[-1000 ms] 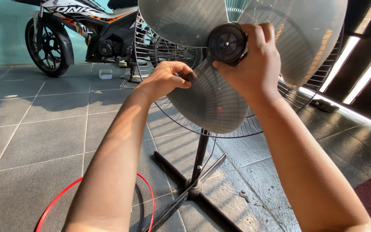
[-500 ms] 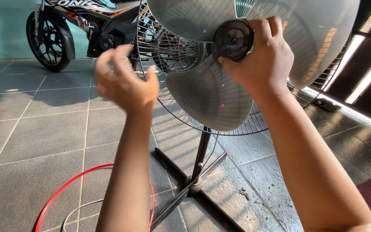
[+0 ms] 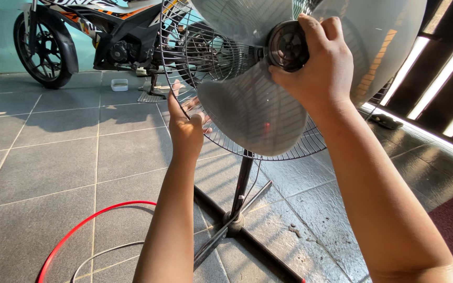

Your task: The person assembles a standing fan by attaching the blades to the motor hub, securing them with a nut, and then fitting the front and rear wire cages. They use a screwdriver to tighten the cage screws and wipe the fan base with a cloth.

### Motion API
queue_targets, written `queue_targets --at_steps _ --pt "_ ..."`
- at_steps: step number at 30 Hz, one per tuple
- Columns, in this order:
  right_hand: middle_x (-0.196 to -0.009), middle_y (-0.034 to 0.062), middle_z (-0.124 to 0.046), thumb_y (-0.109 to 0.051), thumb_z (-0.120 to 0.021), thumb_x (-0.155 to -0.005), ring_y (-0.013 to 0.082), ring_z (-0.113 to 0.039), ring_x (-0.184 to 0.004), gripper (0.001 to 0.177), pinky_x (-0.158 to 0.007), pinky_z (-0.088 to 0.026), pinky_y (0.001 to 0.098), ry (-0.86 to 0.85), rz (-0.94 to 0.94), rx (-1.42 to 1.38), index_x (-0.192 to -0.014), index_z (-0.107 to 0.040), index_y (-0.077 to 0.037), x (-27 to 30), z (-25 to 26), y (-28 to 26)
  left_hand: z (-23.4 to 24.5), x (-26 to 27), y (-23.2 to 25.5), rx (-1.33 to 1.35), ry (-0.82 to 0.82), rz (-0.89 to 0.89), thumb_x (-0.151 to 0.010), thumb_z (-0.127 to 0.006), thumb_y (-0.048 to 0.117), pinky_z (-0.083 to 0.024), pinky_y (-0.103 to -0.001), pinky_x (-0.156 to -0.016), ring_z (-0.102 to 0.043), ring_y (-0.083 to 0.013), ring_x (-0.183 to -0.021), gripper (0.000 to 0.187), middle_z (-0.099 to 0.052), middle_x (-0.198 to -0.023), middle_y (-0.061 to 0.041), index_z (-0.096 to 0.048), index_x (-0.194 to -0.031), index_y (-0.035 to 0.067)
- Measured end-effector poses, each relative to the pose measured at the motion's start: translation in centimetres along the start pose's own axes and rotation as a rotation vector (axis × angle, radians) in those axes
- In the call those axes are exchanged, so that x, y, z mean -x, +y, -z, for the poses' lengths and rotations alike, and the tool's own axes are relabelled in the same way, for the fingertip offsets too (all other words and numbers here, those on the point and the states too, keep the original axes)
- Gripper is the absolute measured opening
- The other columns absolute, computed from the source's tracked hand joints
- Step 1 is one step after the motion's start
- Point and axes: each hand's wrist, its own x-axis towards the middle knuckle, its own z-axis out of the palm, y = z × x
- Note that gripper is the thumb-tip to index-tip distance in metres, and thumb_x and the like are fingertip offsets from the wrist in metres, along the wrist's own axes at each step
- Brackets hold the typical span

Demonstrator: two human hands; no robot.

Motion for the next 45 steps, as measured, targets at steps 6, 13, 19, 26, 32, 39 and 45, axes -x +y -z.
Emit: queue_targets --at_steps 6,13,19,26,32,39,45 --pt "-0.113 0.0111 -0.063 -0.032 -0.105 -0.062 0.0283 -0.069 -0.098 0.078 -0.086 -0.058 0.04 0.043 -0.042 -0.085 -0.122 -0.065 -0.004 0.9 -0.3 0.9 -0.7 0.1 0.8 -0.003 0.055 0.104 -0.077 -0.046 -0.011 -0.06 -0.023 -0.051 -0.077 -0.02 -0.085 0.09 -0.065 -0.135 -0.02 -0.023 -0.159 0.018" --pt "-0.093 0.0036 -0.066 -0.049 -0.106 -0.063 0.0216 -0.07 -0.079 0.072 -0.071 -0.058 0.0355 0.143 -0.085 0.021 -0.1 -0.06 -0.009 1.0 -1.2 1.3 -1.2 0.9 0.6 0.084 0.059 0.081 -0.082 -0.049 -0.012 -0.058 -0.024 -0.052 -0.077 -0.0204 -0.094 0.087 -0.064 -0.136 -0.022 -0.024 -0.159 0.021" --pt "-0.078 0.0035 -0.065 -0.075 -0.1 -0.061 0.0206 -0.067 -0.064 0.085 -0.055 -0.053 0.0353 0.175 -0.177 0.205 -0.091 -0.056 -0.008 0.7 -1.3 1.0 -1.1 1.2 0.0 0.143 0.0 0.061 -0.091 -0.051 -0.01 -0.062 -0.025 -0.056 -0.076 -0.0262 -0.093 0.08 -0.063 -0.134 -0.023 -0.023 -0.156 0.027" --pt "-0.085 0.0084 -0.066 -0.089 -0.089 -0.058 0.0254 -0.068 -0.074 0.093 -0.056 -0.055 0.0382 0.078 -0.225 0.356 -0.093 -0.061 -0.007 -0.5 -0.5 0.8 -1.4 1.2 -0.4 0.087 0.025 0.057 -0.094 -0.049 -0.013 -0.064 -0.029 -0.065 -0.074 -0.0237 -0.106 0.082 -0.059 -0.139 -0.022 -0.024 -0.159 0.029" --pt "-0.116 0.0188 -0.063 -0.06 -0.1 -0.067 0.0363 -0.067 -0.097 0.092 -0.071 -0.056 0.0455 0.036 -0.162 0.129 -0.128 -0.064 -0.002 0.2 1.1 -0.9 -2.2 1.8 0.7 0.071 0.075 0.071 -0.092 -0.054 -0.009 -0.059 -0.026 -0.056 -0.072 -0.0209 -0.088 0.081 -0.062 -0.135 -0.018 -0.025 -0.158 0.027" --pt "-0.124 0.0131 -0.065 -0.025 -0.1 -0.062 0.0319 -0.069 -0.111 0.08 -0.095 -0.059 0.0413 -0.024 0.009 -0.107 -0.133 -0.068 -0.006 -0.3 1.8 0.9 -2.4 1.6 1.1 -0.022 0.088 0.111 -0.093 -0.054 -0.007 -0.059 -0.025 -0.062 -0.069 -0.0145 -0.097 0.079 -0.057 -0.137 -0.017 -0.022 -0.158 0.022" --pt "-0.113 0.0108 -0.065 -0.034 -0.105 -0.059 0.0276 -0.071 -0.099 0.082 -0.088 -0.059 0.0376 -0.074 -0.057 -0.107 -0.128 -0.071 -0.004 -1.7 0.4 2.1 -2.5 0.8 -0.7 0.062 0.044 -0.018 -0.088 -0.045 -0.015 -0.062 -0.029 -0.082 -0.061 -0.0205 -0.118 0.082 -0.05 -0.144 -0.021 -0.019 -0.161 0.013"
